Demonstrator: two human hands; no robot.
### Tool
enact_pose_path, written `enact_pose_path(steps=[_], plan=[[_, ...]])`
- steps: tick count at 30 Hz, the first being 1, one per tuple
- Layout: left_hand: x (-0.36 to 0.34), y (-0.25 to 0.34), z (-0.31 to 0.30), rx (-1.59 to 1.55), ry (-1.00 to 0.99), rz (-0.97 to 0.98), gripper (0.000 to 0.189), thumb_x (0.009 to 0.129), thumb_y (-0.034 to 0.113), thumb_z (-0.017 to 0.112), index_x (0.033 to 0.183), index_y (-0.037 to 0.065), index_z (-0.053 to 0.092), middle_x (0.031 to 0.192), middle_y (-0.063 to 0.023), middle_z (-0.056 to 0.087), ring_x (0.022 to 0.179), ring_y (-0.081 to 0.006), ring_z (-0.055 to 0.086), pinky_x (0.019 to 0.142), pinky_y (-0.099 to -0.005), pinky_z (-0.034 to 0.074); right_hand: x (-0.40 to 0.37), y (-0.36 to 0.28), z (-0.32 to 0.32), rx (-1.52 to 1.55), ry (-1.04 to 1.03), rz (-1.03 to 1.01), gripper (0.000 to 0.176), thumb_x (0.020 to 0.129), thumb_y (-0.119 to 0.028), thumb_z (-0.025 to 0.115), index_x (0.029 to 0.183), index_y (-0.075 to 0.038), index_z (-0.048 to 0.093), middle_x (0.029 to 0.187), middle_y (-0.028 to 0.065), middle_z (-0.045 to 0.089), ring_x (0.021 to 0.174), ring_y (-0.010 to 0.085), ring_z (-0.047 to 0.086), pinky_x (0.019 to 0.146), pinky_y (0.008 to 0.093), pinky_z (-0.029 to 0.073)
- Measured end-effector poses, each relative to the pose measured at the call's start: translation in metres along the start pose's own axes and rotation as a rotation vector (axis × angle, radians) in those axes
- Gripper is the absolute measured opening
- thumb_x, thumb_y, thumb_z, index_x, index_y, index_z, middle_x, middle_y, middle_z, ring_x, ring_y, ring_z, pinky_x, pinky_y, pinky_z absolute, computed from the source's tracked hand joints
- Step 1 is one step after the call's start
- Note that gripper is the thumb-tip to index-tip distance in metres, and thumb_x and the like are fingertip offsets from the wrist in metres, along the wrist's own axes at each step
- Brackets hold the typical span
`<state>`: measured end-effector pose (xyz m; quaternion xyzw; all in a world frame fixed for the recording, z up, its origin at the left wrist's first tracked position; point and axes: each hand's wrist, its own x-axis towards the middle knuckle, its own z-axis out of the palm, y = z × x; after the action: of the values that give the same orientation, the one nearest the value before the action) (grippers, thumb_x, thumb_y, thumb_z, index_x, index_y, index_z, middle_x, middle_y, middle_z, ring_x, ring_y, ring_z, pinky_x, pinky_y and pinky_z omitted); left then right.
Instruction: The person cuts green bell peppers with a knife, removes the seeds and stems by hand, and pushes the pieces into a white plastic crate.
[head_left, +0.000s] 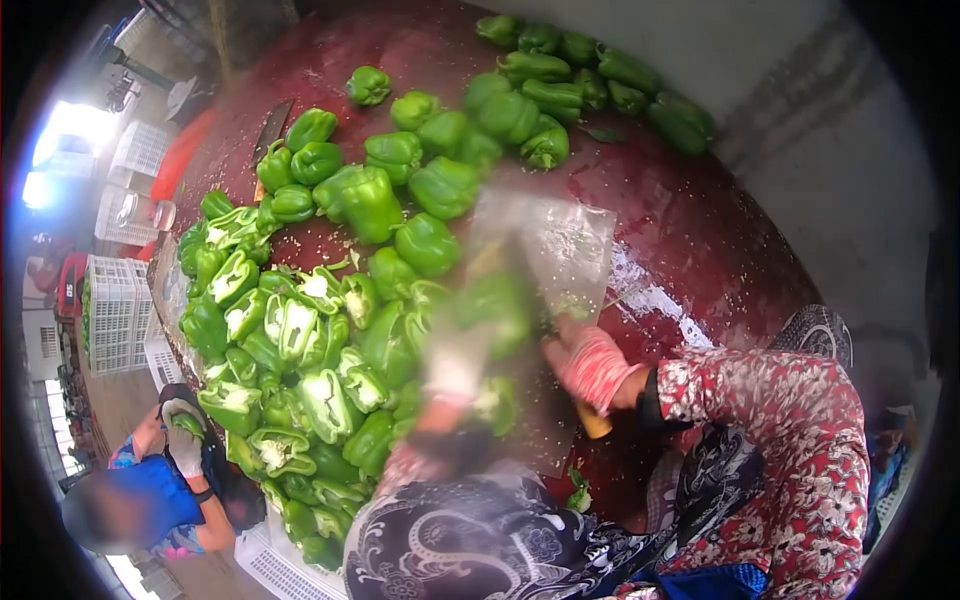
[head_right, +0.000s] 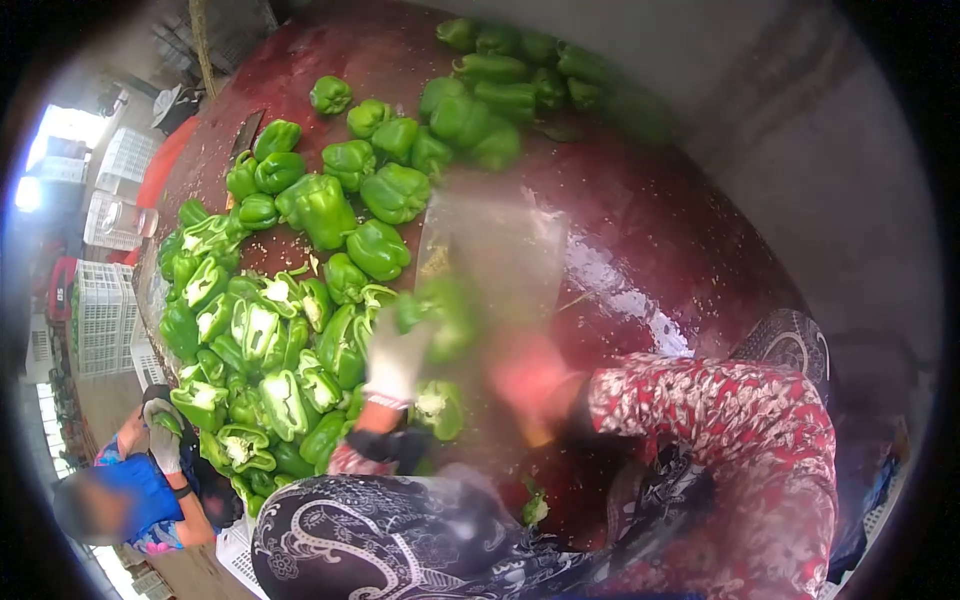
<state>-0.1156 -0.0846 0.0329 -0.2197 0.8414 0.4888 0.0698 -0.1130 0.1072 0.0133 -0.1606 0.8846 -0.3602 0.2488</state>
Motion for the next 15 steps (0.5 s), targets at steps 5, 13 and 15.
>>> enact_pose_path(steps=[5,13,15], plan=[[-0.027,-0.032,-0.155,0.477,0.506,0.039,0.050,0.081,0.014,0.067,0.126,-0.004,0.056,0.115,-0.0162,0.062,0.104,-0.0245,0.057,0.093,-0.0346,0.044,0.022,-0.094,0.012,0.318,-0.193,-0.018,0.022,0.081,-0.014,0.059,0.099,-0.003,0.061,0.095,0.0183,0.061,0.083,0.0345,0.063,0.062,0.0419,0.052],[0.050,-0.013,-0.149,0.592,0.406,0.371,0.052,0.077,0.017,0.069,0.126,0.002,0.058,0.121,-0.0204,0.061,0.112,-0.0321,0.058,0.099,-0.0370,0.043,0.042,-0.061,-0.027,-0.148,-0.220,-0.234,0.026,0.091,-0.022,0.052,0.110,-0.007,0.060,0.096,0.0176,0.064,0.084,0.0326,0.064,0.070,0.0438,0.052],[0.101,-0.031,-0.113,0.809,0.174,0.354,0.051,0.073,0.023,0.069,0.120,0.002,0.063,0.113,-0.0218,0.064,0.104,-0.0349,0.060,0.092,-0.0375,0.046,0.044,-0.054,-0.031,-0.175,-0.095,-0.287,0.024,0.085,-0.018,0.058,0.105,-0.006,0.063,0.101,0.0189,0.062,0.086,0.0298,0.063,0.067,0.0413,0.051]])
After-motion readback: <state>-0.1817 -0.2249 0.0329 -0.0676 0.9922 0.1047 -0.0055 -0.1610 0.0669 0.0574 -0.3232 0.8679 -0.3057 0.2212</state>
